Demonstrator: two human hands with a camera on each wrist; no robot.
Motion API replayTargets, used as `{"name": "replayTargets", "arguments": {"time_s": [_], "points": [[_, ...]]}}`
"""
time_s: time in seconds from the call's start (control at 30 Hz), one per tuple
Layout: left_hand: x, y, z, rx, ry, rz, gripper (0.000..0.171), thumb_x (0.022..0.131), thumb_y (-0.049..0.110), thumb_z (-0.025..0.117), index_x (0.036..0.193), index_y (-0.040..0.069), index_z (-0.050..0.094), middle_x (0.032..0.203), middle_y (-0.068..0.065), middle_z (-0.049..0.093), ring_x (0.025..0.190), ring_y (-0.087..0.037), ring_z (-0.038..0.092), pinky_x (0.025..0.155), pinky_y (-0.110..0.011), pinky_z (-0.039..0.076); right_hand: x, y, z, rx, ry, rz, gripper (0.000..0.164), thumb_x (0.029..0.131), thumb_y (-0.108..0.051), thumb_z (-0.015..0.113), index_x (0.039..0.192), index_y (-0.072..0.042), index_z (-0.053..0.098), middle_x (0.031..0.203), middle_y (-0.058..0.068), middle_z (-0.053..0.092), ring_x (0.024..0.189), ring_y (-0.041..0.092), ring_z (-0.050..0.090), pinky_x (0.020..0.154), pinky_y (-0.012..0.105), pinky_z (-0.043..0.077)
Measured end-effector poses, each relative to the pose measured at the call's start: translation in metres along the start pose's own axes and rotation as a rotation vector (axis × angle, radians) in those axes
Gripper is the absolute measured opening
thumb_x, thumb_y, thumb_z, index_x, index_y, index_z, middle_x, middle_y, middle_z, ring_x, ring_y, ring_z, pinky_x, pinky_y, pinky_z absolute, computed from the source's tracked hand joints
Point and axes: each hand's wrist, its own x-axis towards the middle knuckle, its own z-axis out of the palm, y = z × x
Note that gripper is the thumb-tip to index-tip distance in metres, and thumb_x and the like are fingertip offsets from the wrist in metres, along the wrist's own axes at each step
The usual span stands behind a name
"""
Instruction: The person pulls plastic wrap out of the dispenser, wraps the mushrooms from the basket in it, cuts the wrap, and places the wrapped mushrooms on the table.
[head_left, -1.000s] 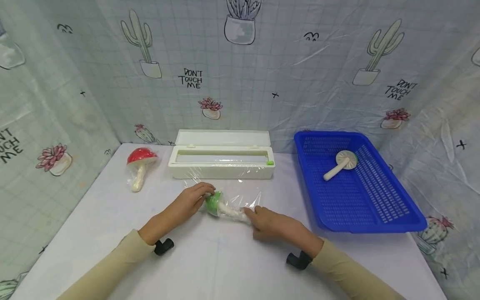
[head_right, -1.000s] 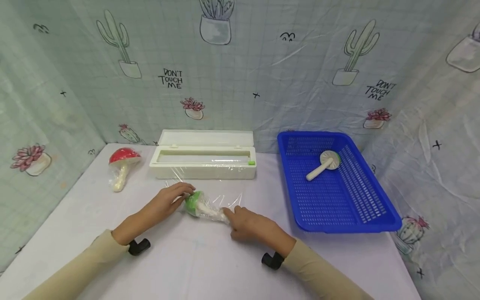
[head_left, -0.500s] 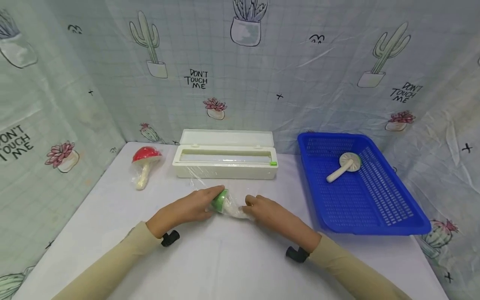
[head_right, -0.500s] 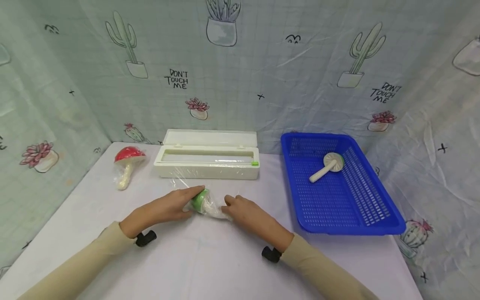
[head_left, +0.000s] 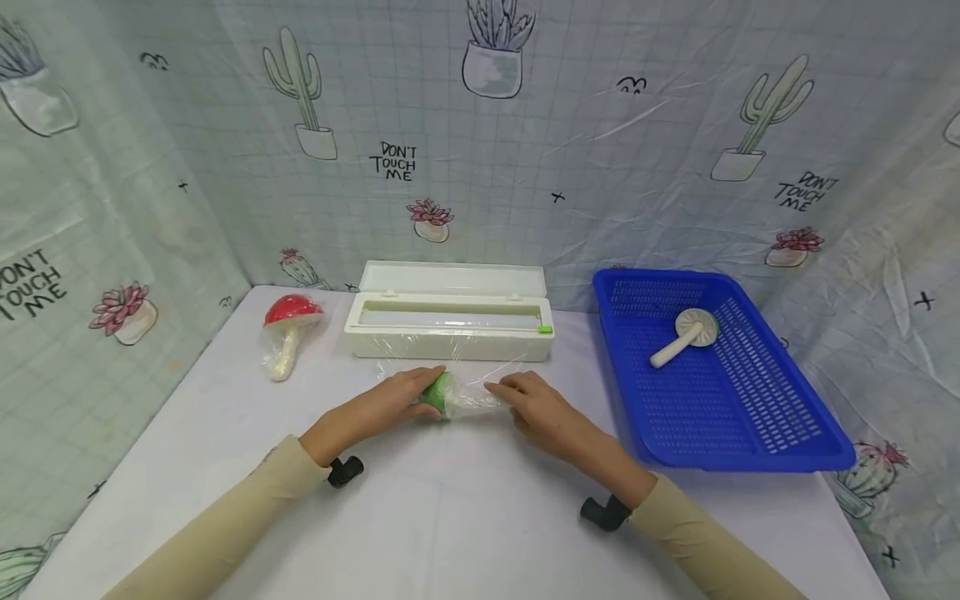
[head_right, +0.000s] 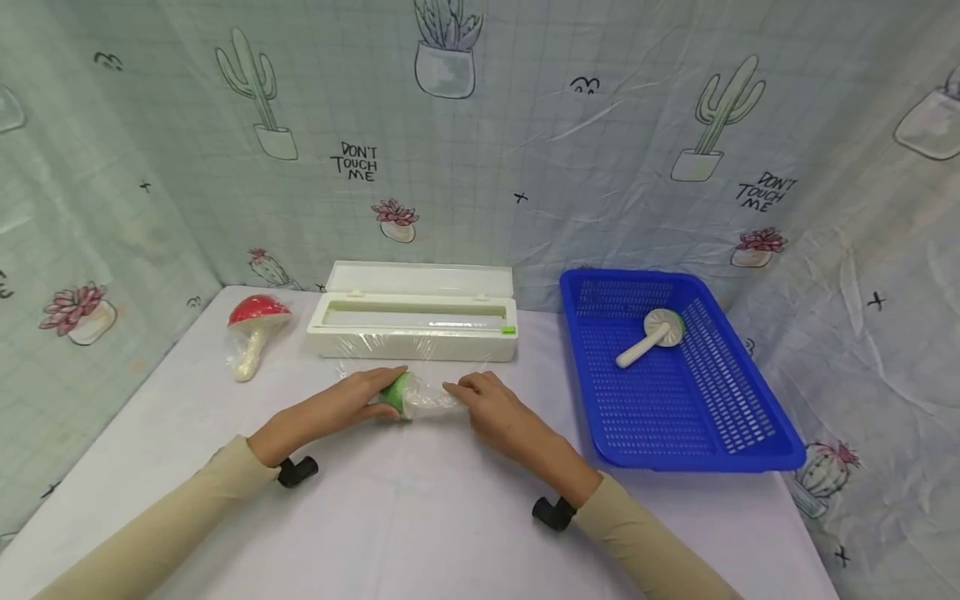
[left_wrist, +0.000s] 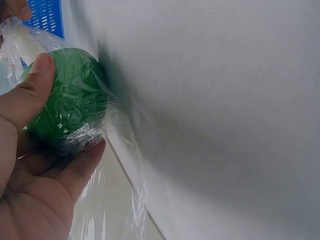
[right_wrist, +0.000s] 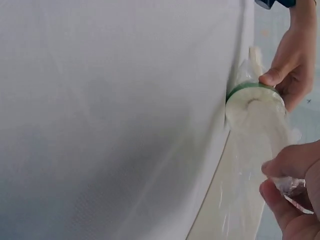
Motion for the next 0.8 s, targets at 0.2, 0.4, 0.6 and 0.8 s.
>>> {"name": "replayTargets", "arguments": {"time_s": [0.2,0.4,0.6,0.8], "points": [[-0.001,-0.005,-0.004,-0.173,0.009,-0.042,0.080,0.096,0.035,0.069,0.154,-0.005,0.032,0.146,-0.025,0.052,0.134,-0.036,0.052,0.109,-0.050,0.044,0.003,0.002,-0.003,0.052,-0.009,0.004,0.053,0.085,0.010,0.075,0.135,-0.004,0.062,0.128,0.012,0.062,0.120,0.028,0.060,0.099,0.036,0.053],[-0.010,-0.013,-0.014,-0.517,0.111,-0.053,0.059,0.100,0.026,0.067,0.149,0.006,0.040,0.146,-0.017,0.053,0.124,-0.033,0.061,0.098,-0.038,0.054,0.009,0.008,-0.011,0.230,0.171,0.123,0.029,0.097,0.001,0.066,0.124,-0.008,0.063,0.127,0.008,0.061,0.117,0.023,0.063,0.093,0.034,0.056],[-0.015,-0.016,-0.022,-0.663,0.132,0.000,0.055,0.095,-0.005,0.061,0.148,-0.006,0.045,0.150,-0.025,0.047,0.124,-0.040,0.059,0.092,-0.032,0.057,0.014,0.014,-0.017,0.290,0.200,0.172,0.032,0.092,-0.003,0.073,0.123,-0.009,0.069,0.127,0.007,0.061,0.119,0.023,0.062,0.094,0.036,0.056],[-0.007,-0.015,-0.021,-0.575,0.345,-0.045,0.042,0.102,0.004,0.060,0.144,0.001,0.051,0.130,-0.022,0.065,0.109,-0.031,0.069,0.089,-0.033,0.058,0.020,0.018,-0.020,0.288,0.174,0.216,0.046,0.088,0.001,0.076,0.132,-0.007,0.065,0.130,0.011,0.062,0.118,0.028,0.063,0.092,0.038,0.057]]}}
